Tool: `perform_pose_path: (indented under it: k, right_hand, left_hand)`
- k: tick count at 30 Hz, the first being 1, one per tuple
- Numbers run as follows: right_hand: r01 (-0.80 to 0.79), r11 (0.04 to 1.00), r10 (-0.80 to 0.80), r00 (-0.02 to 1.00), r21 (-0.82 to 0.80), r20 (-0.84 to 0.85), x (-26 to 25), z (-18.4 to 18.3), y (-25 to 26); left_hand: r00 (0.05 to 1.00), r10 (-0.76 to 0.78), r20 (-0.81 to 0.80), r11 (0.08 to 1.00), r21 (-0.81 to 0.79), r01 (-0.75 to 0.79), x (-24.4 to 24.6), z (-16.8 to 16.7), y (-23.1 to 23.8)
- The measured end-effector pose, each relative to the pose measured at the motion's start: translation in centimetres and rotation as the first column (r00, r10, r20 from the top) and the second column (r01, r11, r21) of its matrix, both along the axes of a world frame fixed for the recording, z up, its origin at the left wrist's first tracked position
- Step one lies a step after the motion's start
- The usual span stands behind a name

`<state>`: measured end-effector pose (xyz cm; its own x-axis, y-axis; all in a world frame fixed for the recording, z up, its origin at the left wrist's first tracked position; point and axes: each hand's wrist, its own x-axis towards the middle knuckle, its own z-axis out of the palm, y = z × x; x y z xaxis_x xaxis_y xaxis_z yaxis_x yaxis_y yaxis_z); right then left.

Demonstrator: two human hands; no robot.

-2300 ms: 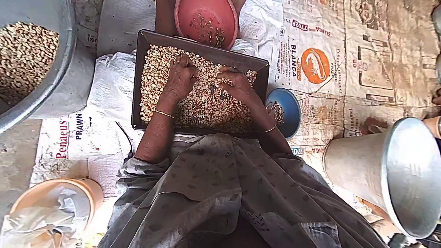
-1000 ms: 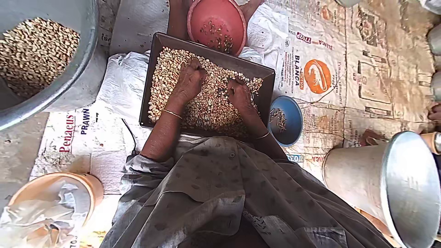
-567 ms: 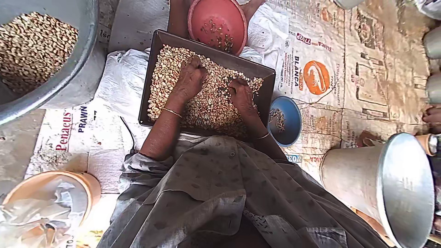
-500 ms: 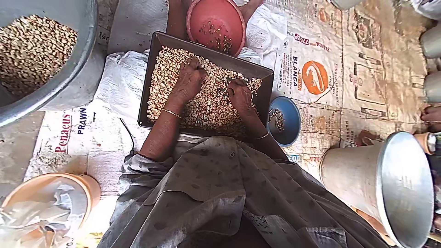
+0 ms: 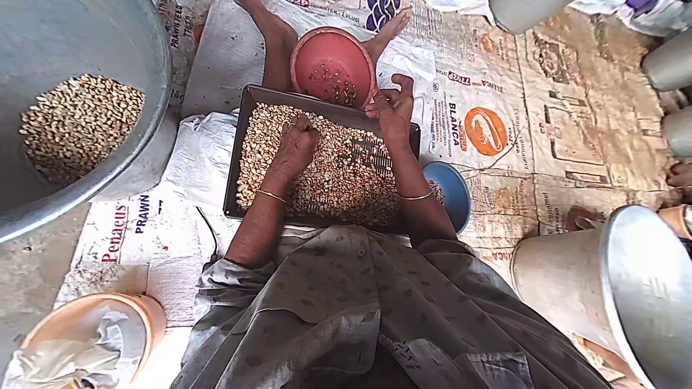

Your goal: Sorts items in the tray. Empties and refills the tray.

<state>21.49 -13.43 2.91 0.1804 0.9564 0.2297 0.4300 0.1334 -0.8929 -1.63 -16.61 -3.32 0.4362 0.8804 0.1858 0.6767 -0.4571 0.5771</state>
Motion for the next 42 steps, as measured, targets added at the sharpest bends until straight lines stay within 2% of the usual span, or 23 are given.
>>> perform_pose_path:
  k: [1, 2, 3, 4, 6, 7, 9, 12, 14, 15, 17, 19, 21, 23, 24, 25, 27, 29, 31, 34, 37, 39, 42]
  right_hand:
    - [-0.003, 1.0, 0.003, 0.994, -0.002, -0.113, -0.9, -0.5, -0.2]
    - [-0.057, 0.998, 0.057, 0.995, -0.006, -0.088, -1.9, -1.5, -0.8]
    - [-0.157, 0.988, 0.157, 0.986, -0.012, 0.047, -2.8, -2.7, -1.7]
    - [-0.291, 0.956, 0.291, 0.93, -0.033, 0.222, -3.6, -3.9, -2.7]
    - [-0.525, 0.83, 0.544, 0.682, -0.19, 0.489, -4.4, -5.4, -4.1]
    - [-0.551, 0.787, 0.6, 0.574, -0.279, 0.558, -4.2, -6.0, -4.3]
    - [-0.492, 0.794, 0.597, 0.518, -0.357, 0.612, -2.8, -6.2, -4.2]
    - [-0.304, 0.861, 0.508, 0.553, -0.407, 0.66, 1.0, -5.1, -3.9]
    - [-0.239, 0.848, 0.506, 0.628, -0.472, 0.591, 3.8, -4.1, -4.4]
    - [-0.245, 0.812, 0.537, 0.671, -0.53, 0.512, 5.0, -3.4, -4.9]
    - [-0.328, 0.667, 0.613, 0.752, -0.669, 0.242, 6.5, -1.4, -5.9]
    - [-0.421, 0.614, 0.619, 0.782, -0.668, 0.076, 6.4, 0.1, -6.6]
    - [-0.389, 0.71, 0.593, 0.781, -0.587, 0.199, 5.5, 0.5, -6.1]
    - [-0.33, 0.842, 0.503, 0.767, -0.426, 0.399, 4.1, -0.6, -4.5]
    - [-0.321, 0.88, 0.456, 0.774, -0.35, 0.439, 3.1, -1.4, -3.6]
    - [-0.345, 0.895, 0.44, 0.783, -0.283, 0.439, 1.9, -2.2, -2.9]
    - [-0.473, 0.86, 0.506, 0.753, -0.189, 0.42, -0.4, -3.9, -2.4]
    - [-0.545, 0.807, 0.578, 0.652, -0.227, 0.491, -1.9, -5.3, -2.1]
    - [-0.495, 0.819, 0.563, 0.596, -0.29, 0.572, -1.7, -6.2, -1.7]
    - [-0.299, 0.89, 0.454, 0.634, -0.343, 0.626, 0.7, -5.6, -2.1]
    - [-0.06, 0.862, 0.432, 0.603, -0.503, 0.671, 3.8, -3.3, -3.0]
    - [-0.012, 0.863, 0.403, 0.619, -0.504, 0.674, 5.1, -2.7, -3.7]
    - [-0.05, 0.904, 0.343, 0.677, -0.424, 0.651, 4.6, -2.4, -4.9]
  left_hand:
    - [1.0, 0.004, 0.009, 1.0, 0.001, -0.005, 0.0, 0.0, -0.1]
    - [1.0, 0.017, 0.015, 1.0, 0.008, -0.017, 0.1, 0.1, -0.1]
    - [0.999, 0.039, 0.017, 0.999, 0.014, -0.039, 0.1, 0.3, -0.1]
    - [0.998, 0.068, 0.013, 0.998, 0.012, -0.068, 0.1, 0.5, -0.2]
    - [0.992, 0.126, 0.009, 0.992, 0.01, -0.126, 0.1, 0.9, -0.4]
    - [0.989, 0.146, -0.001, 0.989, 0.011, -0.146, 0.1, 0.9, -0.4]
    - [0.985, 0.169, -0.029, 0.986, 0.002, -0.169, -0.1, 0.8, -0.3]
    - [0.982, 0.184, -0.037, 0.983, -0.022, -0.185, -0.1, 1.0, -0.3]
    - [0.982, 0.187, -0.03, 0.982, -0.023, -0.187, -0.2, 1.0, -0.3]
    - [0.982, 0.188, -0.031, 0.982, -0.031, -0.189, -0.2, 1.0, -0.2]
    - [0.981, 0.192, -0.035, 0.98, -0.051, -0.194, -0.2, 1.0, 0.1]
    - [0.981, 0.188, -0.039, 0.98, -0.057, -0.19, -0.1, 1.0, 0.2]
    - [0.982, 0.187, -0.033, 0.981, -0.047, -0.189, -0.1, 0.9, 0.1]
    - [0.982, 0.186, -0.019, 0.982, -0.044, -0.186, -0.2, 0.9, -0.1]
    - [0.982, 0.187, -0.017, 0.981, -0.043, -0.187, -0.2, 1.0, 0.0]
    - [0.982, 0.189, -0.017, 0.981, -0.045, -0.189, -0.3, 1.1, 0.0]
    - [0.982, 0.188, -0.02, 0.981, -0.052, -0.189, -0.3, 1.0, -0.1]
    - [0.982, 0.185, -0.029, 0.981, -0.056, -0.186, -0.3, 0.9, 0.0]
    - [0.983, 0.179, -0.037, 0.982, -0.054, -0.181, -0.3, 0.8, 0.1]
    - [0.983, 0.181, -0.041, 0.981, -0.058, -0.183, -0.3, 1.0, 0.0]
    - [0.983, 0.177, -0.05, 0.983, -0.044, -0.179, -0.3, 1.0, 0.1]
    - [0.983, 0.177, -0.056, 0.982, -0.051, -0.18, -0.2, 1.0, 0.2]
    - [0.984, 0.173, -0.051, 0.983, -0.051, -0.175, -0.2, 1.0, 0.2]
